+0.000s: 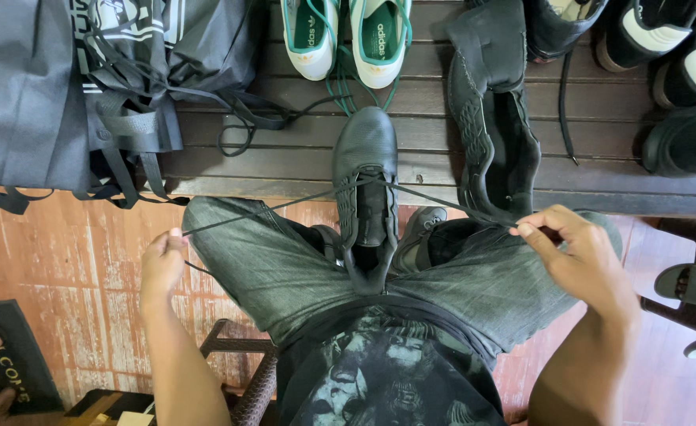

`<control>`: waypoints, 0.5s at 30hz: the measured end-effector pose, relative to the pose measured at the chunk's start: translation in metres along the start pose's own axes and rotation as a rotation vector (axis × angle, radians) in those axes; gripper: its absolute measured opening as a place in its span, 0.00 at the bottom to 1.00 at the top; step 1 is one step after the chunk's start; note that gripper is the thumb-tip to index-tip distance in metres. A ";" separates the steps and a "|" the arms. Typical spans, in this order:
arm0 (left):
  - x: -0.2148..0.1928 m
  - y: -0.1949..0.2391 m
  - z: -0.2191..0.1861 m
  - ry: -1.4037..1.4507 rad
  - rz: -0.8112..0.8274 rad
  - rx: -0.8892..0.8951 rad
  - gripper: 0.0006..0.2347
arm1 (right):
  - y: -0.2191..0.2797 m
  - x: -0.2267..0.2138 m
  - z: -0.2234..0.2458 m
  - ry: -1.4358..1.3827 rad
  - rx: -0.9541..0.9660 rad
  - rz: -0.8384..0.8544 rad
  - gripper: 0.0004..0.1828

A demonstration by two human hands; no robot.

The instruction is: The person sits cross-legged on a chair and laces a black shoe by hand. They thread the laces through the eyelets, pull them tight, and tie a knot, repeating the process to secure the shoe.

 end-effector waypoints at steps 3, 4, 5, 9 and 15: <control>-0.001 -0.010 0.011 -0.060 -0.077 -0.035 0.21 | 0.003 -0.008 0.001 0.014 -0.047 -0.025 0.10; 0.000 -0.010 0.007 -0.081 -0.050 -0.032 0.22 | 0.005 -0.010 0.004 -0.012 -0.083 -0.039 0.10; 0.001 -0.009 0.003 -0.102 -0.023 -0.029 0.22 | 0.007 -0.012 0.007 -0.037 -0.120 -0.053 0.09; 0.007 -0.010 -0.011 -0.128 -0.030 -0.011 0.21 | 0.012 -0.014 0.019 -0.042 -0.164 -0.063 0.08; 0.005 0.021 -0.111 -0.591 -0.205 0.154 0.23 | 0.018 -0.013 0.034 -0.033 -0.157 -0.068 0.09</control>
Point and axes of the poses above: each hand's wrist, its own y-axis away from the middle knuckle, its own x-axis out of the palm, z = x × y, the point moved 5 cm from there along -y, towards the middle knuckle, and after that the axes turned 14 degrees about -y, right-handed, at the moved point
